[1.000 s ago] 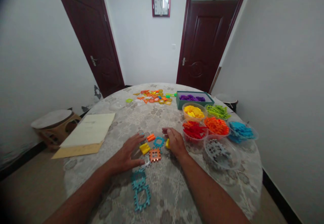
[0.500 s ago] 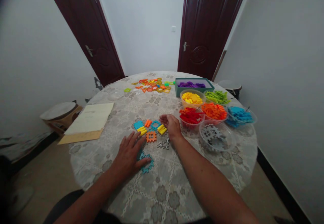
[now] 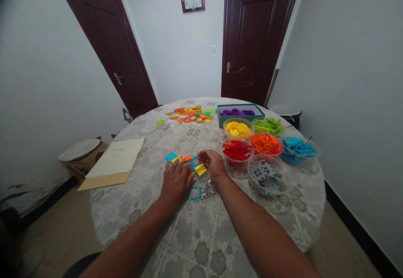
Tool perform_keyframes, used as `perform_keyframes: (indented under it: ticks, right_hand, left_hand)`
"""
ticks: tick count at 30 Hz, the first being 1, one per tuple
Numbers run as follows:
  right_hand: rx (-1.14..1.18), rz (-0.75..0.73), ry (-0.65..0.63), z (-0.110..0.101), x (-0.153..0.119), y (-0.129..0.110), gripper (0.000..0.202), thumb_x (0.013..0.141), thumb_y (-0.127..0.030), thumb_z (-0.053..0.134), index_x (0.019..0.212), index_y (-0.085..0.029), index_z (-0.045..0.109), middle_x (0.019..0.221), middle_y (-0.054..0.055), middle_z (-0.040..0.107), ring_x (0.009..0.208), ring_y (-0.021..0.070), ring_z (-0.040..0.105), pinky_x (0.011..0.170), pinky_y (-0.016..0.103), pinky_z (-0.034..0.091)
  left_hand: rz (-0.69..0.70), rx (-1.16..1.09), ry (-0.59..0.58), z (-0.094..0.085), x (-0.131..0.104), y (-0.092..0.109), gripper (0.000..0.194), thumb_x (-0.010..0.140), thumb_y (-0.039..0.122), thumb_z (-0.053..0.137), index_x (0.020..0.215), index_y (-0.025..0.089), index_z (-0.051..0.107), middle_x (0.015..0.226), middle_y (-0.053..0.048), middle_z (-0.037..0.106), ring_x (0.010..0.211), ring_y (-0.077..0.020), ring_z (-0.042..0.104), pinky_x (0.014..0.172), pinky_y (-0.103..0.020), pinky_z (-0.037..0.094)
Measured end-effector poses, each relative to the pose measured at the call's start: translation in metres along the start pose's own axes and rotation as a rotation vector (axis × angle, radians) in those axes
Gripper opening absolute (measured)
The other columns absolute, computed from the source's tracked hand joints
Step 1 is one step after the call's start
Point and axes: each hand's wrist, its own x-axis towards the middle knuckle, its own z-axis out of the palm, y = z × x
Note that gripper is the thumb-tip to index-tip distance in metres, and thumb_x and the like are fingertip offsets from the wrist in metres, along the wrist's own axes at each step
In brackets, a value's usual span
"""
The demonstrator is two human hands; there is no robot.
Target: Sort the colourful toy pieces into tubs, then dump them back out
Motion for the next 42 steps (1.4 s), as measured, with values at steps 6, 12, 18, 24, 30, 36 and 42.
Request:
perform_keyframes:
  ticks: [6, 12, 18, 24, 30, 36, 42]
  right_hand:
    - [-0.087, -0.087, 0.041, -0.007, 0.001, 0.003, 0.033, 0.080, -0.053, 0.073, 0.083, -0.020, 0.075, 0.087, 0.007, 0.079, 0.081, 0.0223, 0.074, 0.076, 0.035, 0.057]
    - [-0.127, -0.080, -0.038, -0.014, -0.001, 0.008, 0.032, 0.083, -0.051, 0.073, 0.086, -0.020, 0.077, 0.091, 0.007, 0.078, 0.084, 0.0219, 0.073, 0.083, 0.036, 0.057]
    - [-0.202, -0.120, -0.050, -0.012, -0.003, 0.004, 0.033, 0.084, -0.054, 0.069, 0.086, -0.021, 0.075, 0.090, 0.008, 0.078, 0.085, 0.0234, 0.074, 0.087, 0.040, 0.059]
    - [-0.362, -0.140, -0.043, -0.009, -0.002, -0.002, 0.036, 0.084, -0.056, 0.062, 0.089, -0.022, 0.073, 0.093, 0.008, 0.078, 0.088, 0.0248, 0.074, 0.089, 0.042, 0.058]
    - [-0.821, -0.240, -0.125, -0.005, -0.013, -0.033, 0.020, 0.085, -0.031, 0.062, 0.095, -0.022, 0.077, 0.102, 0.006, 0.079, 0.103, 0.0247, 0.069, 0.098, 0.039, 0.052]
    - [-1.527, -0.218, -0.377, -0.005, -0.040, -0.074, 0.029, 0.090, -0.021, 0.059, 0.113, -0.020, 0.077, 0.113, 0.011, 0.079, 0.103, 0.0258, 0.072, 0.089, 0.033, 0.052]
    - [-1.422, -0.138, -0.571, -0.035, -0.061, -0.076, 0.044, 0.076, -0.023, 0.080, 0.119, -0.027, 0.077, 0.116, 0.007, 0.075, 0.099, 0.0248, 0.070, 0.088, 0.033, 0.052]
  left_hand:
    - [0.214, -0.139, -0.091, -0.013, -0.016, -0.004, 0.084, 0.079, 0.076, 0.072, 0.143, 0.025, 0.057, 0.156, -0.016, 0.054, 0.153, -0.0413, 0.038, 0.127, -0.069, 0.017]
    - [0.107, -0.119, -0.112, -0.002, -0.013, -0.002, 0.074, 0.082, 0.063, 0.078, 0.140, 0.023, 0.057, 0.153, -0.018, 0.055, 0.149, -0.0407, 0.042, 0.124, -0.069, 0.024]
    - [0.089, -0.129, 0.000, 0.008, -0.004, -0.006, 0.046, 0.090, 0.042, 0.076, 0.129, 0.024, 0.062, 0.142, -0.014, 0.063, 0.142, -0.0364, 0.050, 0.121, -0.065, 0.031]
    - [0.066, -0.152, 0.094, 0.010, -0.008, -0.018, 0.025, 0.095, 0.024, 0.066, 0.120, 0.022, 0.064, 0.131, -0.012, 0.068, 0.133, -0.0315, 0.057, 0.120, -0.058, 0.035]
    - [0.048, -0.213, 0.130, 0.008, -0.008, -0.022, 0.017, 0.093, 0.019, 0.062, 0.110, 0.021, 0.065, 0.116, -0.012, 0.068, 0.116, -0.0298, 0.062, 0.109, -0.051, 0.047]
    - [0.045, -0.261, 0.149, 0.012, -0.006, -0.025, 0.015, 0.091, 0.015, 0.061, 0.104, 0.022, 0.066, 0.109, -0.011, 0.070, 0.110, -0.0282, 0.063, 0.104, -0.048, 0.050]
    - [0.017, -0.333, 0.178, 0.016, -0.004, -0.034, 0.017, 0.097, 0.015, 0.053, 0.105, 0.021, 0.067, 0.108, -0.010, 0.073, 0.108, -0.0265, 0.065, 0.103, -0.046, 0.052]
